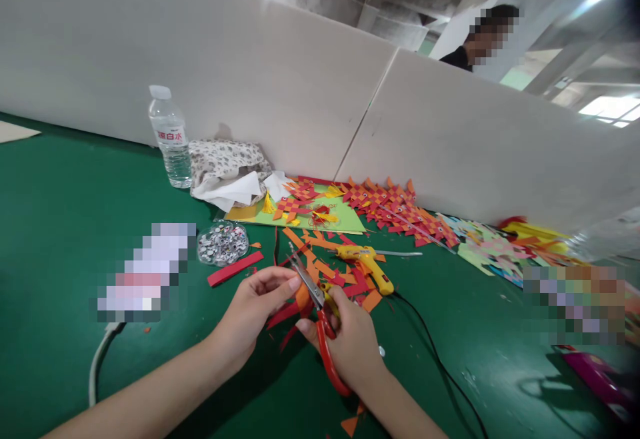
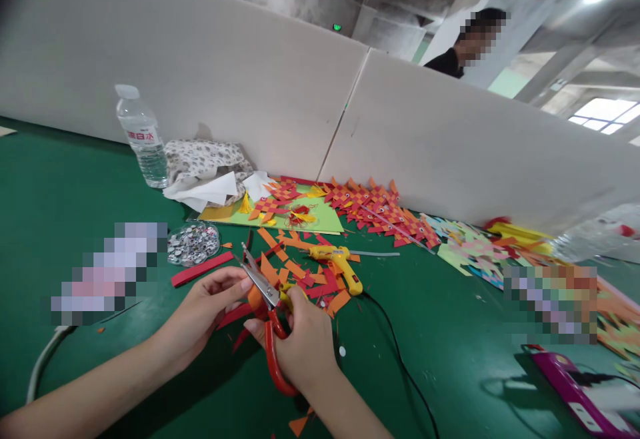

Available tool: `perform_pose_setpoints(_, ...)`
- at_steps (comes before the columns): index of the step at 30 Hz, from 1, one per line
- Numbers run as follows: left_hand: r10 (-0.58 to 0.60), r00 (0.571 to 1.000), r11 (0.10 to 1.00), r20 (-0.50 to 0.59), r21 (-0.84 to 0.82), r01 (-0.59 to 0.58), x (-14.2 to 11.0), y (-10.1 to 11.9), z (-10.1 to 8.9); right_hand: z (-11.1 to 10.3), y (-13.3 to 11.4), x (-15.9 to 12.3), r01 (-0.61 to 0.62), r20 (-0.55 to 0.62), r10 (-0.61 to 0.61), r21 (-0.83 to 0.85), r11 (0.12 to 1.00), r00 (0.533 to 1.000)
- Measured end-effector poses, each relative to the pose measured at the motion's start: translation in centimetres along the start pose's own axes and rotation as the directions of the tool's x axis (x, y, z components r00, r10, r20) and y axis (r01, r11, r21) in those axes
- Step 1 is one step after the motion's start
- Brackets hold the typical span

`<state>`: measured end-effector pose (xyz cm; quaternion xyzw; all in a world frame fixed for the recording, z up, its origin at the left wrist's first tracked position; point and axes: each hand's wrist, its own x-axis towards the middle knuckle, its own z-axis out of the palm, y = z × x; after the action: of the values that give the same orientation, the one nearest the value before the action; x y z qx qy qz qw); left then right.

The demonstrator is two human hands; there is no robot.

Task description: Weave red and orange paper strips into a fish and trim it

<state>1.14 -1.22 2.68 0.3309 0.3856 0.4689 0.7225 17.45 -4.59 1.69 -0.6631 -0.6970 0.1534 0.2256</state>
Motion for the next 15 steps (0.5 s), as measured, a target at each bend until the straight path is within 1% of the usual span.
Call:
perform_pose_setpoints(8,-0.002,1.000,1.000,-0.021,0.012,0.002,0.17,-0.21,-0.35,-0.13,-0.05,0.00,-0.001,-0.034,-0.001,-0.072,0.997,0.999)
perform_pose_setpoints(15,0.016,1.000,1.000,0.010,0.001,-0.016,-0.02,0.11,-0.10,-0.06,0.04,0.05,0.018,-0.030,-0.019,-0.041,0.999,0.999)
